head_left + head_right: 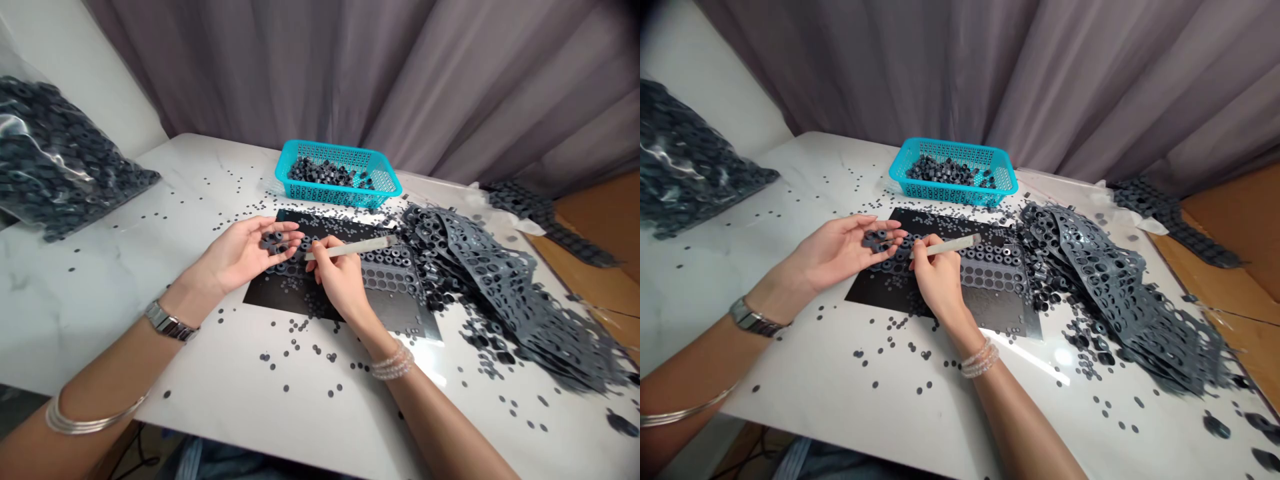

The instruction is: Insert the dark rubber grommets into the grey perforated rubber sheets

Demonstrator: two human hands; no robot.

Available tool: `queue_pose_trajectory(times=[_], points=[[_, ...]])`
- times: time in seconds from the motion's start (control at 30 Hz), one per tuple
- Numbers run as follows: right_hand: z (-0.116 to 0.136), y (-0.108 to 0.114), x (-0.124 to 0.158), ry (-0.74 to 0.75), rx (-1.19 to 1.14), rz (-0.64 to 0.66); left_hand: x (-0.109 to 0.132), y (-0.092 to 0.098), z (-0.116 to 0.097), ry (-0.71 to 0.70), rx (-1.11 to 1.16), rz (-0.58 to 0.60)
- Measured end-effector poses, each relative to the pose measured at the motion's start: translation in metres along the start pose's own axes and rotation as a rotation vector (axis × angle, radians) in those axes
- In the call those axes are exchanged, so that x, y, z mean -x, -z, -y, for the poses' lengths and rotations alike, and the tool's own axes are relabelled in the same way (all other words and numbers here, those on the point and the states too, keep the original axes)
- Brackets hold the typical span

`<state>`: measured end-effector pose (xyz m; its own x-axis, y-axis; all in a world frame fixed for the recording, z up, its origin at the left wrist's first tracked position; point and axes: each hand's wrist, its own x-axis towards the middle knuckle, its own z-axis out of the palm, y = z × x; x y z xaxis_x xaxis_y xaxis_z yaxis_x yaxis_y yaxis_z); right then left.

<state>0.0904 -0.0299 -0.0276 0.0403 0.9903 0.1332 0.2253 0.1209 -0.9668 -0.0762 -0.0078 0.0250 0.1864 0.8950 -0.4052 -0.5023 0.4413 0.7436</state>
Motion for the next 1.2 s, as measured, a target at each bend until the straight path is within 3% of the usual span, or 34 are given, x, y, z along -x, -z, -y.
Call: queue_pose_trajectory(times=[0.17, 0.27, 0.33, 0.47, 0.53, 0.6, 0.83, 0.93, 1.13, 1.2], points=[[0.000, 0.000, 0.001, 0.012, 0.027, 0.011, 0.000, 0.000, 0.002, -0.028, -0.040, 0.013], [0.001, -0.001, 0.001, 0.020, 0.031, 0.012, -0.002, 0.004, 0.004, -0.112, -0.178, 0.041], [0.001, -0.001, 0.000, 0.025, 0.050, 0.014, -0.002, 0.007, 0.006, -0.222, -0.440, 0.029], [0.002, -0.002, -0.001, 0.047, 0.119, 0.026, -0.003, 0.009, 0.011, -0.475, -1.202, -0.071], [0.003, -0.002, -0.001, 0.063, 0.149, 0.027, -0.005, 0.010, 0.015, -0.571, -1.409, -0.051], [0.004, -0.002, -0.001, 0.077, 0.173, 0.022, -0.008, 0.011, 0.019, -0.637, -1.450, -0.019], [0.010, -0.006, 0.000, 0.219, 0.363, 0.051, -0.009, 0.008, 0.025, -0.693, -1.407, 0.036], [0.012, -0.008, 0.000, 0.220, 0.424, 0.049, -0.001, 0.005, 0.015, -0.616, -1.298, 0.044], [0.008, -0.003, -0.003, 0.075, 0.180, 0.036, -0.005, 0.010, 0.001, -0.192, -0.289, -0.038], [0.009, 0.002, -0.003, 0.025, 0.058, -0.029, -0.011, 0.011, 0.004, -0.062, -0.124, -0.028]])
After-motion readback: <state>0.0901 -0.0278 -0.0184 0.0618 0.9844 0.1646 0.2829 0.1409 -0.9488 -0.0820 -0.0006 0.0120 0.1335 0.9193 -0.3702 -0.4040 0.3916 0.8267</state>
